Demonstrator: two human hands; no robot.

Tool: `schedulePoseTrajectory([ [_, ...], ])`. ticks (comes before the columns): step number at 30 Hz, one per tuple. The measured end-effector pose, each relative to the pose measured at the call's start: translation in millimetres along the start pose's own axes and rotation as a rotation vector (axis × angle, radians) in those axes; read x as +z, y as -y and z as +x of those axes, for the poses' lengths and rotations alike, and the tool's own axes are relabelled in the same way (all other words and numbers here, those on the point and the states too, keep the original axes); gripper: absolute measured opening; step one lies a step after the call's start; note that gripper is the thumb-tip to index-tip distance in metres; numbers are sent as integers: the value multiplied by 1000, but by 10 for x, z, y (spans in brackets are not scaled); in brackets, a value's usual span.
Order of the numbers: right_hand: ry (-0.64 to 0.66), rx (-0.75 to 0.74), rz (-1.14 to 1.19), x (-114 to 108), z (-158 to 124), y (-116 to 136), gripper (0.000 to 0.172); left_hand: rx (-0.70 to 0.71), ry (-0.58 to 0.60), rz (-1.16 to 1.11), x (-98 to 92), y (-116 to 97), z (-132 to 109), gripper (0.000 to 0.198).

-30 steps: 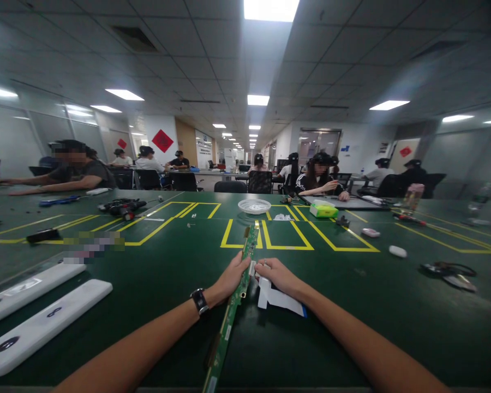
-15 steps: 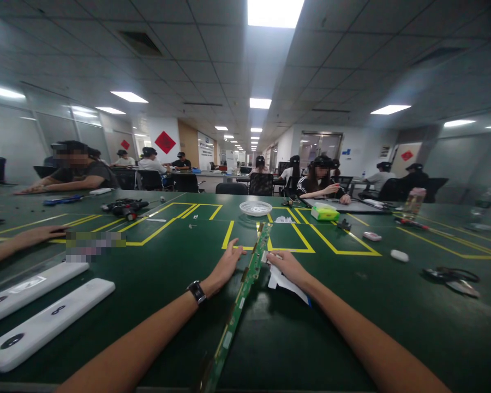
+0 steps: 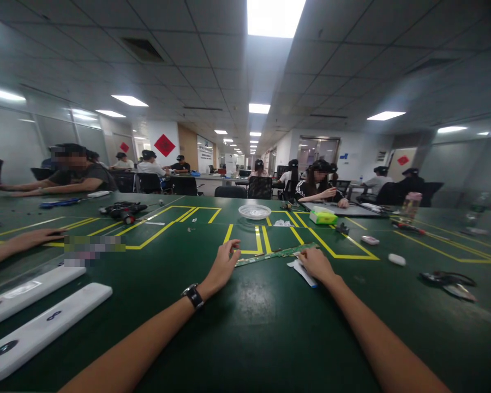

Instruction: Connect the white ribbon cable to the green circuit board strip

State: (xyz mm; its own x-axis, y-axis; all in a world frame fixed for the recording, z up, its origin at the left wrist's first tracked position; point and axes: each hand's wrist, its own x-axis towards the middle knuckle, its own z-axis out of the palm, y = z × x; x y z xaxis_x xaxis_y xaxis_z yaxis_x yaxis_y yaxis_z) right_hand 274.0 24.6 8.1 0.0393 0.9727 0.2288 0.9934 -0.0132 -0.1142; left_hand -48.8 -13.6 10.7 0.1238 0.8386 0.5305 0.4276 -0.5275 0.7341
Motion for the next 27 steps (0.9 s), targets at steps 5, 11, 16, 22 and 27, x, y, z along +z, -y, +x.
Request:
schedulePoseTrajectory([
  [5,4,-242,-46,45,-68,259,37,292,174,204,82,-159,-171,33],
  [11,0,-168,-41,89,-40,171,37,444,414,299,140,-385,-314,35],
  [16,0,-47,-88,119,-26,117,44,461,462,324,131,-392,-320,34],
  [22,-61,-98,-90,74,-25,120,43,450,457,359,113,-363,-309,32],
  [27,45,-117,-89,54,-12,100,41,482,466,368,118,-379,-320,32],
])
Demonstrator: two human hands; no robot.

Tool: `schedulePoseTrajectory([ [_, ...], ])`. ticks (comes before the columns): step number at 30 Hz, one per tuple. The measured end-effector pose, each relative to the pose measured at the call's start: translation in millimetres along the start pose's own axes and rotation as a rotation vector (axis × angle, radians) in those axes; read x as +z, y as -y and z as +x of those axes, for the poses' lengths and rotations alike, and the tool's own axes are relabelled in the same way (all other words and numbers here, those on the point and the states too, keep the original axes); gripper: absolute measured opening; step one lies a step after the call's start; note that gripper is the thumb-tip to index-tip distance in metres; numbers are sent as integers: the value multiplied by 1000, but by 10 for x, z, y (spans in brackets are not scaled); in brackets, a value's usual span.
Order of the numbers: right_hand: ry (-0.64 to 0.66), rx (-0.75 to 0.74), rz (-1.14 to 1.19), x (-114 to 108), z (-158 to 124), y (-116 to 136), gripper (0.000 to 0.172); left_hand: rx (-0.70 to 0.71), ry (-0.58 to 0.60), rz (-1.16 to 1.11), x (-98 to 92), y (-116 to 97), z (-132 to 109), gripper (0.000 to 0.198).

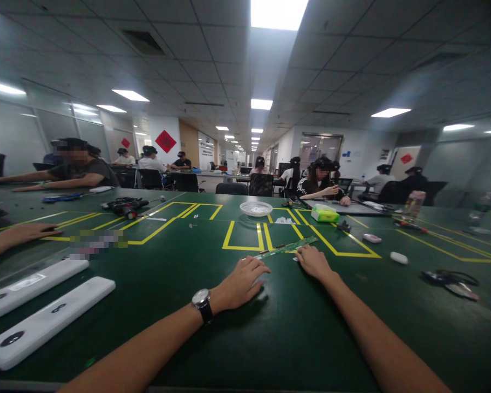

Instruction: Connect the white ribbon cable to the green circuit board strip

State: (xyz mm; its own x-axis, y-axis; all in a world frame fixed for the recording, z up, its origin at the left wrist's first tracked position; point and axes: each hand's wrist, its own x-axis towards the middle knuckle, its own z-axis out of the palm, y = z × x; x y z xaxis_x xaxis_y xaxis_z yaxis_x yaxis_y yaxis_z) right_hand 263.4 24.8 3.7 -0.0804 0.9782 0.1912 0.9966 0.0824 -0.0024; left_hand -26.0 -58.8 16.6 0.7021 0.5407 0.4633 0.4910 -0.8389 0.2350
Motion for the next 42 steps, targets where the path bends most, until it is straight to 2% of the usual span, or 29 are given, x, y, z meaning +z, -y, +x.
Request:
schedulePoseTrajectory([
  [4,-14,48,5,25,13,-55,42,-1,17,13,0,-4,-3,32],
  [7,-20,21,17,56,25,-80,39,2,22,11,1,-7,-2,32],
  [16,-6,-264,173,20,23,74,36,6,48,-9,-30,-38,-1,30],
  [20,-20,-341,235,31,41,24,37,22,40,-1,-25,-26,4,30],
  [24,-91,-295,118,104,52,-43,38,32,31,12,-17,-26,11,30],
  [31,-82,-122,21,172,59,22,41,24,33,13,-1,-12,6,30],
  [37,-51,-274,84,146,68,45,42,23,38,6,1,-11,9,29],
  [42,-83,-151,63,165,77,34,41,20,49,8,-1,-14,5,29],
])
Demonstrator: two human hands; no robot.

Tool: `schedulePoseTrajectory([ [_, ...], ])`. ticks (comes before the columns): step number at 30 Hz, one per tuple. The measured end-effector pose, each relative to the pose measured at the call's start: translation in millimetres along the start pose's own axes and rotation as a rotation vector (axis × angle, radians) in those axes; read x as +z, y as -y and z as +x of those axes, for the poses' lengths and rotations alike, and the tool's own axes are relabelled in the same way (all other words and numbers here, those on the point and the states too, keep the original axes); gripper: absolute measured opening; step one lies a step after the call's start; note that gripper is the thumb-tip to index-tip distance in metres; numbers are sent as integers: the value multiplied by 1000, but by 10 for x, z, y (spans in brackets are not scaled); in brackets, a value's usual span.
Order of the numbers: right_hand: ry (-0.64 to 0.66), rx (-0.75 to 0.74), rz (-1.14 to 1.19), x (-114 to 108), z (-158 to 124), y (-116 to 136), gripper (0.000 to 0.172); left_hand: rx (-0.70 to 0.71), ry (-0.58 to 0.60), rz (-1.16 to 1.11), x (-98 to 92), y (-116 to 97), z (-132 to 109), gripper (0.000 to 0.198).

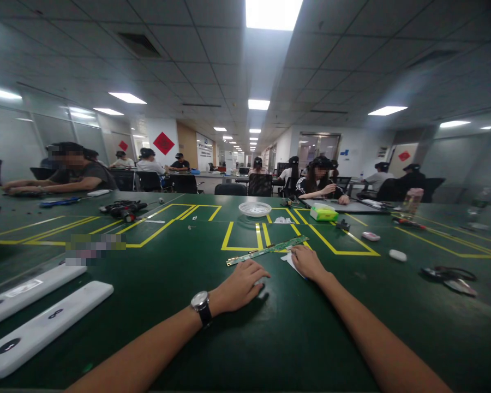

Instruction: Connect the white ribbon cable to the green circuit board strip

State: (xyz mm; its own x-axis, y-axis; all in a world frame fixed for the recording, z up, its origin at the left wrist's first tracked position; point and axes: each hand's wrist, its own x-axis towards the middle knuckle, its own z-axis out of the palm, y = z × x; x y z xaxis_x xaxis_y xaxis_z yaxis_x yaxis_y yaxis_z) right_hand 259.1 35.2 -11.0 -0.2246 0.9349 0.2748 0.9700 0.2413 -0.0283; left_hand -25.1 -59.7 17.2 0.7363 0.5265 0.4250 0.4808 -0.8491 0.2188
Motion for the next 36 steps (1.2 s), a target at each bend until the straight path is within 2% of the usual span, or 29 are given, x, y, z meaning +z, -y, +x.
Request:
schedulePoseTrajectory([
  [4,18,-104,42,2,-6,-12,41,-29,-11,24,18,24,-3,28],
  [9,3,19,8,-26,-17,-8,41,-75,-55,65,62,66,2,27],
  [13,19,-99,48,-28,-12,-20,40,-133,-63,106,65,83,4,27],
  [18,-4,-17,56,-27,-7,-44,40,-213,-54,139,55,118,-3,28],
  [22,8,-140,94,-14,-1,-60,41,-260,-36,155,59,157,-10,28],
  [26,-15,-34,68,-9,-3,-68,40,-291,-12,154,77,205,-21,30],
  [31,14,-85,90,-70,-29,-30,39,-310,17,168,111,264,-45,34],
  [36,5,155,11,-162,-69,2,38,-291,69,177,76,243,-41,32],
])
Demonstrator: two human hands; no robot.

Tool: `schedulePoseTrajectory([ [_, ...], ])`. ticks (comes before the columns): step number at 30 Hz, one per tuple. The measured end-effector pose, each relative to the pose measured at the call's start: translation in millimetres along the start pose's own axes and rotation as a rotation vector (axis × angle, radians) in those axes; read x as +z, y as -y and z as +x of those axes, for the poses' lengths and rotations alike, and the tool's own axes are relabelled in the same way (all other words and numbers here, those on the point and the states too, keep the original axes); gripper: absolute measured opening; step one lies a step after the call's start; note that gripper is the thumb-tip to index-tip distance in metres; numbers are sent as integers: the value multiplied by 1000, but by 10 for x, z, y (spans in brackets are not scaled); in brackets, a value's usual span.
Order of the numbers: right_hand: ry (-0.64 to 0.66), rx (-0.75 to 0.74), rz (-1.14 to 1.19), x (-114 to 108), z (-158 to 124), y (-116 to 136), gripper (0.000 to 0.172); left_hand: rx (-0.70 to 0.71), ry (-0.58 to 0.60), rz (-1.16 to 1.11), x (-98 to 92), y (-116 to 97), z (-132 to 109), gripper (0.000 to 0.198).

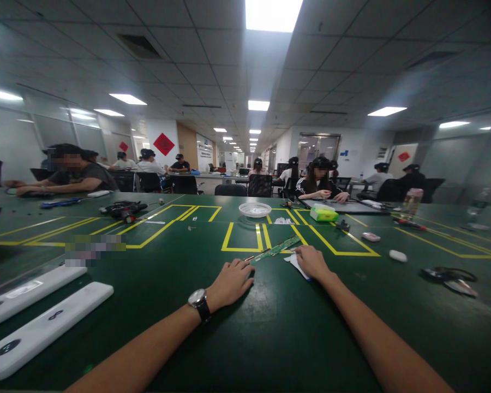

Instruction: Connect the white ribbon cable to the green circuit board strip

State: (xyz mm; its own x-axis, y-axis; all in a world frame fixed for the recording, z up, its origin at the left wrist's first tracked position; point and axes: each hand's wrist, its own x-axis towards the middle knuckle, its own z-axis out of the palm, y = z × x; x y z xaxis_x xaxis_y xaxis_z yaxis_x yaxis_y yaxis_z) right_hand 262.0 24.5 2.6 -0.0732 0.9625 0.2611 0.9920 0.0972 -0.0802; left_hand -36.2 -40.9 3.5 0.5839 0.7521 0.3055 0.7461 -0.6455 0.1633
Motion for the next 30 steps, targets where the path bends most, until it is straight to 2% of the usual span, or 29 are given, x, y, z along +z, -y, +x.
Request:
schedulePoseTrajectory([
  [2,-57,59,-14,-33,-9,21,43,-1,-22,-29,-43,-38,0,31],
  [5,-109,51,-6,-81,-31,132,43,36,-39,-89,-105,-135,-12,31],
  [7,-102,8,7,-99,-71,280,42,133,-6,-123,-130,-221,-30,30],
  [11,-63,-75,34,-76,-223,673,51,355,67,-157,-141,-393,-76,28],
  [15,-6,-128,27,-36,-348,932,51,462,57,-233,-137,-467,-95,28],
  [18,25,-149,36,-53,-363,945,45,387,-3,-275,-126,-421,-73,27],
  [24,47,-199,136,-138,-362,867,48,45,-161,-407,13,-110,24,34],
  [26,32,-229,190,-157,-396,912,48,-101,-165,-497,64,4,61,41],
  [30,32,-339,293,-204,-532,1099,44,-233,-135,-748,108,156,136,49],
])
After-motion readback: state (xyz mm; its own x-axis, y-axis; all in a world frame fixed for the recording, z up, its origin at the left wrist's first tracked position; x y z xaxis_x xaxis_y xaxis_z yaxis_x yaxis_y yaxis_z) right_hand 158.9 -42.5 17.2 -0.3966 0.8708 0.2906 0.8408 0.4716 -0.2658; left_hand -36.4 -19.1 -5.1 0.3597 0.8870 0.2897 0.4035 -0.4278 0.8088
